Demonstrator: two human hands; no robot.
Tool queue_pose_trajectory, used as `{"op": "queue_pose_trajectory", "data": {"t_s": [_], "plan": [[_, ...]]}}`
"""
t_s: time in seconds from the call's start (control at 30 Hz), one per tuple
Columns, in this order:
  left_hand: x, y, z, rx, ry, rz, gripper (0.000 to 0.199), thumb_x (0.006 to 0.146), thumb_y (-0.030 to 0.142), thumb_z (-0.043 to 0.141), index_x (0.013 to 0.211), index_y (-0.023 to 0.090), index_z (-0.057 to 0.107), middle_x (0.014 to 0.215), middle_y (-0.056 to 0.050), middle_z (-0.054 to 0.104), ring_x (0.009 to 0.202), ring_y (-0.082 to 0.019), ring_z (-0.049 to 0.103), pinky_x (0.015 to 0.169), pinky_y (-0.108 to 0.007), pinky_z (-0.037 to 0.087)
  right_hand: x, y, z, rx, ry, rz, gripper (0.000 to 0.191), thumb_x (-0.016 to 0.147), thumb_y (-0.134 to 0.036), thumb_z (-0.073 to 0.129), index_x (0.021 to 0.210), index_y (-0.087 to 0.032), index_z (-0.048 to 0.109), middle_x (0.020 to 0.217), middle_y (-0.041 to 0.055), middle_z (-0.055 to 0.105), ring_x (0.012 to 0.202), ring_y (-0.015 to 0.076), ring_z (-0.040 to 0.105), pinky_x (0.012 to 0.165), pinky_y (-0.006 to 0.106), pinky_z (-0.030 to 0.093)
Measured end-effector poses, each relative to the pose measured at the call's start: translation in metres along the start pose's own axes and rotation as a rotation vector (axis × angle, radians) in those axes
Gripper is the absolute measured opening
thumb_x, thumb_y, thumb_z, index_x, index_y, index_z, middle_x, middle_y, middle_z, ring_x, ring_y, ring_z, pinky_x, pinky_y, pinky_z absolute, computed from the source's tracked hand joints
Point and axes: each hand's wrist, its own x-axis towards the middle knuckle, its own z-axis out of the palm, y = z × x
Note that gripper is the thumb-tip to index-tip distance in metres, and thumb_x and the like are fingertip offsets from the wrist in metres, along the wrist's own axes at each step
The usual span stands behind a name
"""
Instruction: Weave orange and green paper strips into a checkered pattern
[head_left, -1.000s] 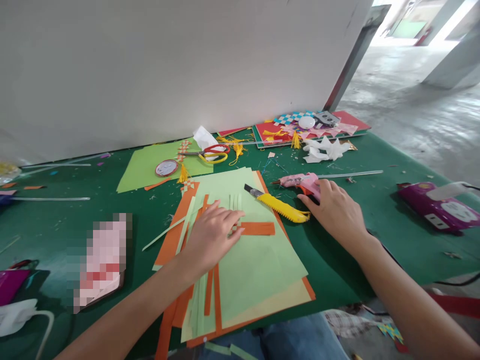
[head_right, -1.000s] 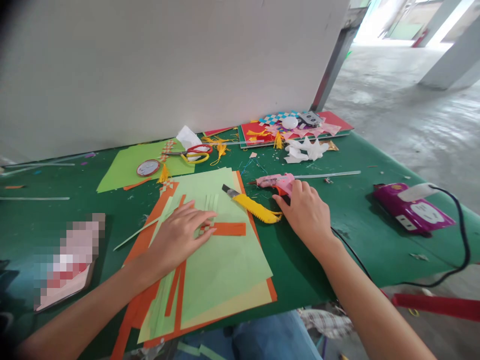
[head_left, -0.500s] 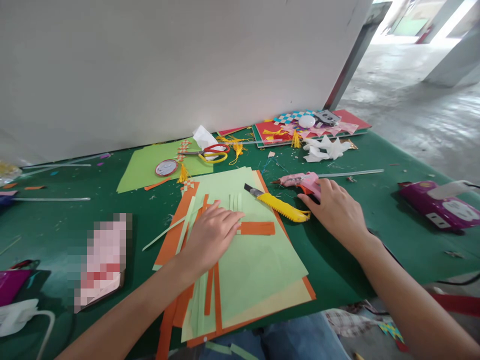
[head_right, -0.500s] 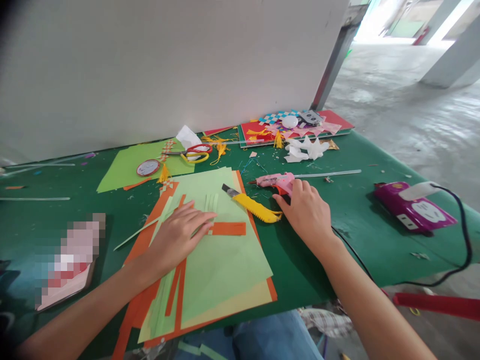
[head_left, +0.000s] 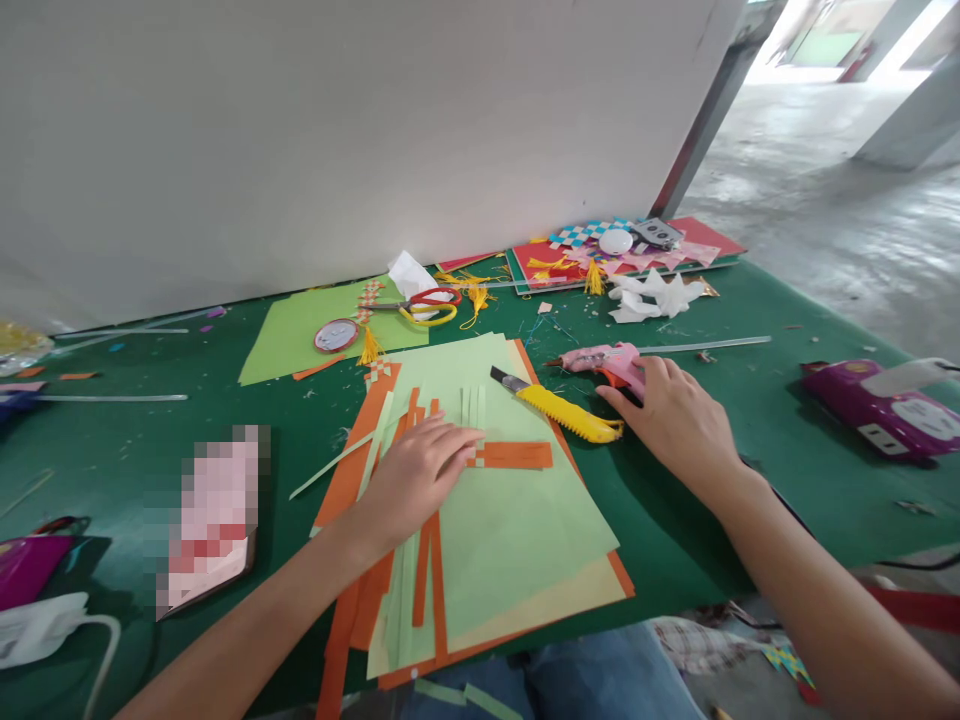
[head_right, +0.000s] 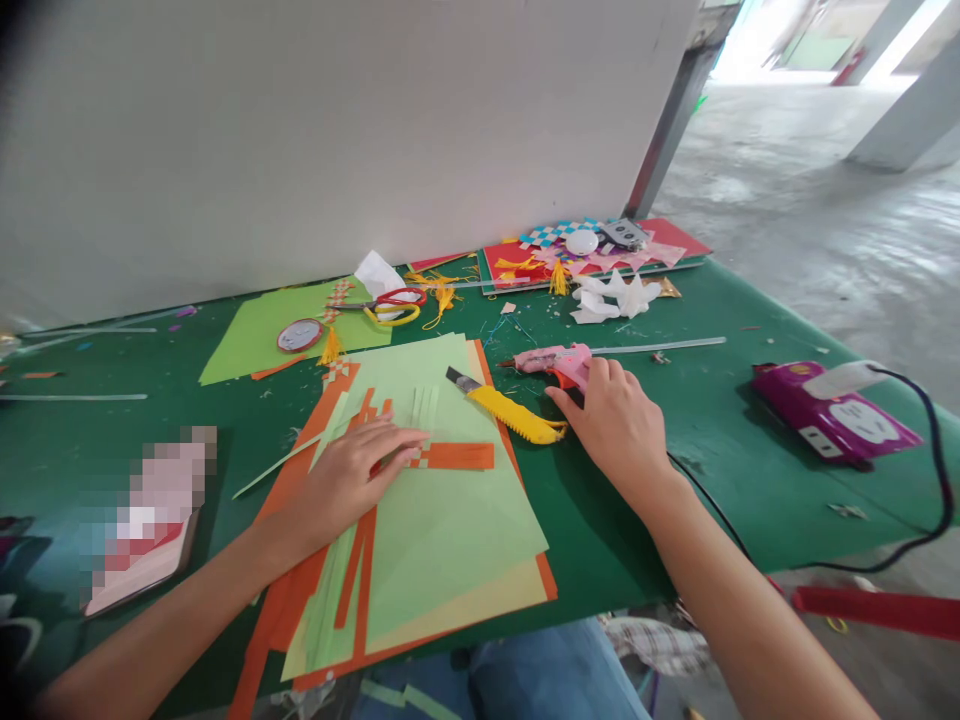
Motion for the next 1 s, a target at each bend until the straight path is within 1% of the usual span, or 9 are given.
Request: {"op": "queue_pose_trajectory", "data": {"t_s": [0.07, 0.13, 0.27, 0.33, 0.5, 0.63, 0.8, 0.9, 1.0], "plan": [[-0.003, -0.002, -0.003, -0.042, -0.036, -0.029, 0.024, 0.098, 0.029, 0.046, 0.115, 0.026, 0.064, 0.113, 0.001, 0.072, 0.112, -0.019, 0.063, 0.102, -0.038, 0.049, 0.000, 0.003, 0.002, 0.000, 0.027, -0.013, 0.049, 0.089, -0.060, 0.045, 0.111, -0.016, 0.053, 0.105, 0.0136, 0.065, 0.097, 0.0318, 0.060, 0.062, 0.035, 0.040], [-0.004, -0.004, -0.006, -0.056, -0.052, -0.005, 0.025, 0.099, 0.029, 0.046, 0.117, 0.026, 0.062, 0.115, 0.001, 0.072, 0.110, -0.017, 0.064, 0.103, -0.036, 0.048, 0.001, 0.005, 0.000, 0.002, 0.091, -0.046, 0.050, 0.090, -0.058, 0.046, 0.115, -0.015, 0.053, 0.106, 0.0148, 0.064, 0.099, 0.0323, 0.059, 0.069, 0.037, 0.043], [-0.006, -0.010, -0.010, 0.033, -0.024, 0.195, 0.026, 0.097, 0.025, 0.050, 0.121, 0.022, 0.060, 0.118, -0.002, 0.070, 0.110, -0.016, 0.064, 0.115, -0.042, 0.036, -0.003, 0.002, -0.015, 0.027, 0.268, -0.163, 0.036, 0.096, -0.041, 0.042, 0.119, -0.016, 0.055, 0.109, 0.0150, 0.064, 0.105, 0.0310, 0.057, 0.087, 0.041, 0.042], [-0.006, -0.012, -0.012, 0.136, 0.020, 0.318, 0.027, 0.096, 0.022, 0.051, 0.121, 0.019, 0.060, 0.121, -0.005, 0.069, 0.114, -0.019, 0.063, 0.114, -0.045, 0.037, -0.009, -0.006, -0.024, 0.059, 0.309, -0.255, 0.030, 0.097, -0.035, 0.041, 0.116, -0.018, 0.057, 0.110, 0.0137, 0.065, 0.105, 0.0296, 0.058, 0.089, 0.042, 0.042], [-0.009, -0.014, -0.011, 0.347, 0.111, 0.514, 0.027, 0.092, 0.010, 0.052, 0.117, 0.013, 0.062, 0.112, -0.009, 0.073, 0.104, -0.023, 0.068, 0.099, -0.043, 0.053, -0.030, -0.037, -0.036, 0.180, 0.294, -0.576, 0.020, 0.094, -0.023, 0.049, 0.107, -0.017, 0.062, 0.100, 0.0114, 0.068, 0.098, 0.0269, 0.060, 0.088, 0.041, 0.045], [-0.009, -0.014, -0.012, 0.406, 0.110, 0.611, 0.029, 0.092, 0.003, 0.046, 0.116, 0.011, 0.062, 0.108, -0.012, 0.073, 0.103, -0.024, 0.069, 0.093, -0.041, 0.056, -0.044, -0.061, -0.035, 0.241, 0.176, -0.807, 0.019, 0.094, -0.017, 0.048, 0.100, -0.013, 0.065, 0.090, 0.0105, 0.069, 0.087, 0.0240, 0.062, 0.079, 0.039, 0.049], [-0.010, -0.018, -0.015, 0.473, 0.179, 0.721, 0.025, 0.091, 0.003, 0.049, 0.113, 0.007, 0.062, 0.103, -0.015, 0.074, 0.099, -0.024, 0.070, 0.089, -0.039, 0.059, -0.057, -0.073, -0.028, 0.219, 0.054, -0.881, 0.020, 0.095, -0.016, 0.047, 0.099, -0.014, 0.066, 0.086, 0.0097, 0.066, 0.088, 0.0236, 0.063, 0.079, 0.039, 0.051], [-0.010, -0.019, -0.017, 0.519, 0.213, 0.722, 0.022, 0.091, 0.004, 0.050, 0.107, 0.009, 0.064, 0.103, -0.012, 0.074, 0.099, -0.022, 0.070, 0.090, -0.037, 0.059, -0.064, -0.073, -0.027, 0.234, 0.012, -0.890, 0.020, 0.096, -0.017, 0.046, 0.098, -0.015, 0.066, 0.085, 0.0088, 0.065, 0.086, 0.0217, 0.062, 0.078, 0.038, 0.051], [-0.010, -0.021, -0.016, 0.453, 0.243, 0.687, 0.019, 0.092, 0.004, 0.050, 0.101, 0.009, 0.065, 0.101, -0.011, 0.075, 0.098, -0.022, 0.070, 0.089, -0.036, 0.059, -0.070, -0.072, -0.029, 0.270, 0.001, -0.903, 0.020, 0.096, -0.018, 0.046, 0.097, -0.015, 0.066, 0.085, 0.0085, 0.065, 0.085, 0.0211, 0.062, 0.076, 0.037, 0.052]]}}
